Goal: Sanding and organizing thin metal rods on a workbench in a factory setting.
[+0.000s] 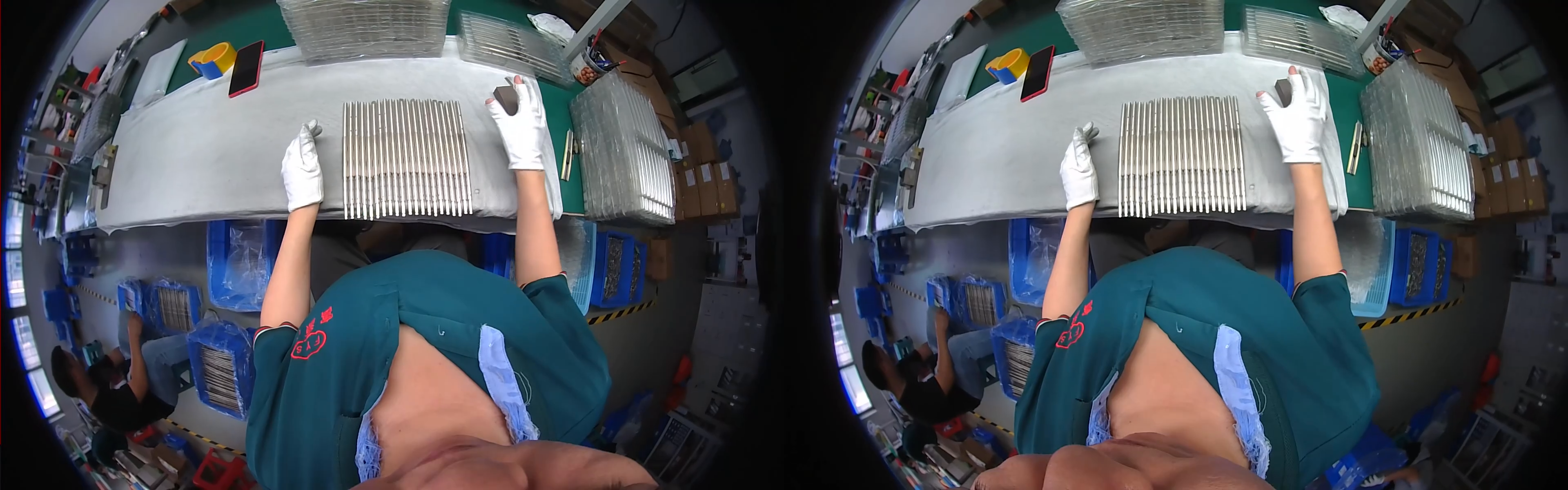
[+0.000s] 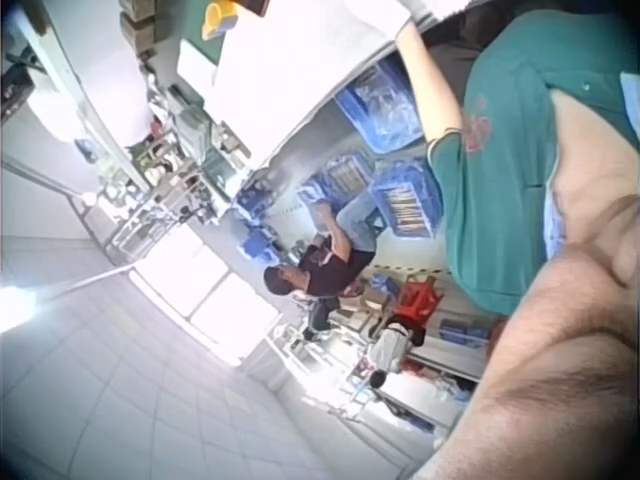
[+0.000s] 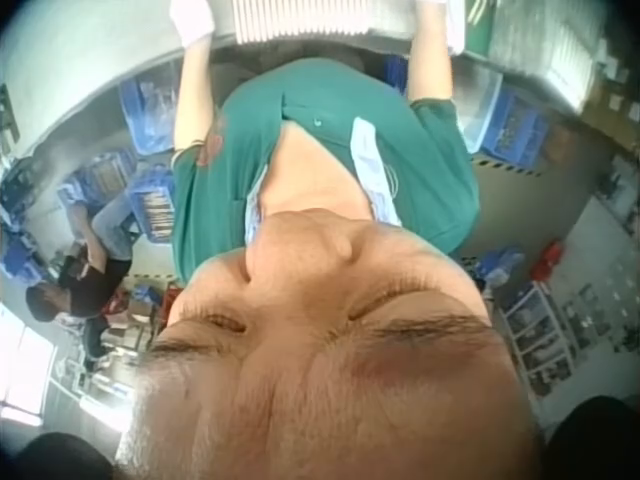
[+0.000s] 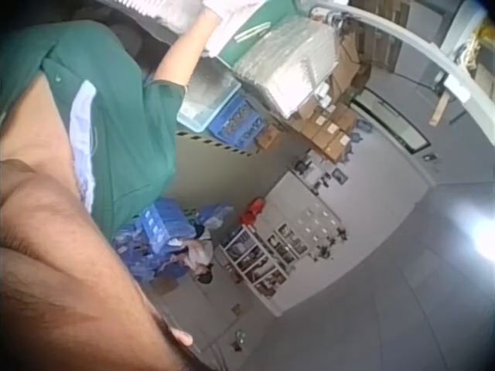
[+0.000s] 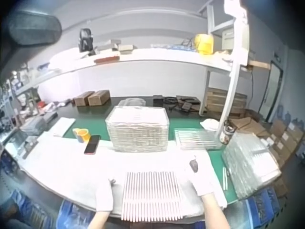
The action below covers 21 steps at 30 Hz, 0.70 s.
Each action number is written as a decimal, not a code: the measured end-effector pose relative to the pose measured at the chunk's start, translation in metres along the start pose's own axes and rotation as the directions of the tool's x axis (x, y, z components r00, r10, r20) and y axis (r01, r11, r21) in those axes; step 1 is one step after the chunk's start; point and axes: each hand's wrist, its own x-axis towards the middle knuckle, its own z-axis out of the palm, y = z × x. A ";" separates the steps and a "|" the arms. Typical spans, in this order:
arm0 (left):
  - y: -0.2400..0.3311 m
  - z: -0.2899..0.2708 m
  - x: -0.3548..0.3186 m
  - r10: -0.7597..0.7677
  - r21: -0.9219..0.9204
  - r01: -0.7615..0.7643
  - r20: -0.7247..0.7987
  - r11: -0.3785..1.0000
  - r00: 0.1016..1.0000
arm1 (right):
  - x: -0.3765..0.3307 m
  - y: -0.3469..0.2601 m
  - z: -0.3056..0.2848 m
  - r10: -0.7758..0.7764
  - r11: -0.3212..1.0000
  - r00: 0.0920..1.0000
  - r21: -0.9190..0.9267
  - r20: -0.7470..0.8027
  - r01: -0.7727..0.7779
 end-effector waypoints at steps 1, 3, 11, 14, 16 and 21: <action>-0.002 -0.001 0.000 -0.001 -0.002 0.001 -0.003 1.000 1.000 | 0.007 0.007 -0.005 0.011 0.994 0.993 -0.105 0.114 0.001; -0.003 -0.002 -0.001 -0.006 0.007 0.006 -0.021 1.000 1.000 | 0.006 0.010 -0.018 0.164 0.940 0.939 -0.336 0.304 -0.055; 0.009 -0.003 -0.001 -0.005 0.058 0.003 0.022 0.998 1.000 | 0.001 0.012 -0.028 0.392 0.843 0.822 -0.519 0.414 -0.141; 0.006 0.001 -0.002 0.130 0.166 -0.138 0.058 0.976 0.990 | 0.001 0.025 -0.029 0.403 0.856 0.826 -0.480 0.395 -0.189; 0.009 0.003 -0.008 0.375 0.349 -0.408 0.161 0.844 0.913 | 0.001 0.024 -0.031 0.268 0.912 0.922 -0.382 0.280 -0.149; 0.048 0.022 -0.032 0.475 0.292 -0.790 0.670 0.539 0.571 | -0.009 -0.013 -0.042 -0.053 0.990 0.990 0.134 0.129 0.035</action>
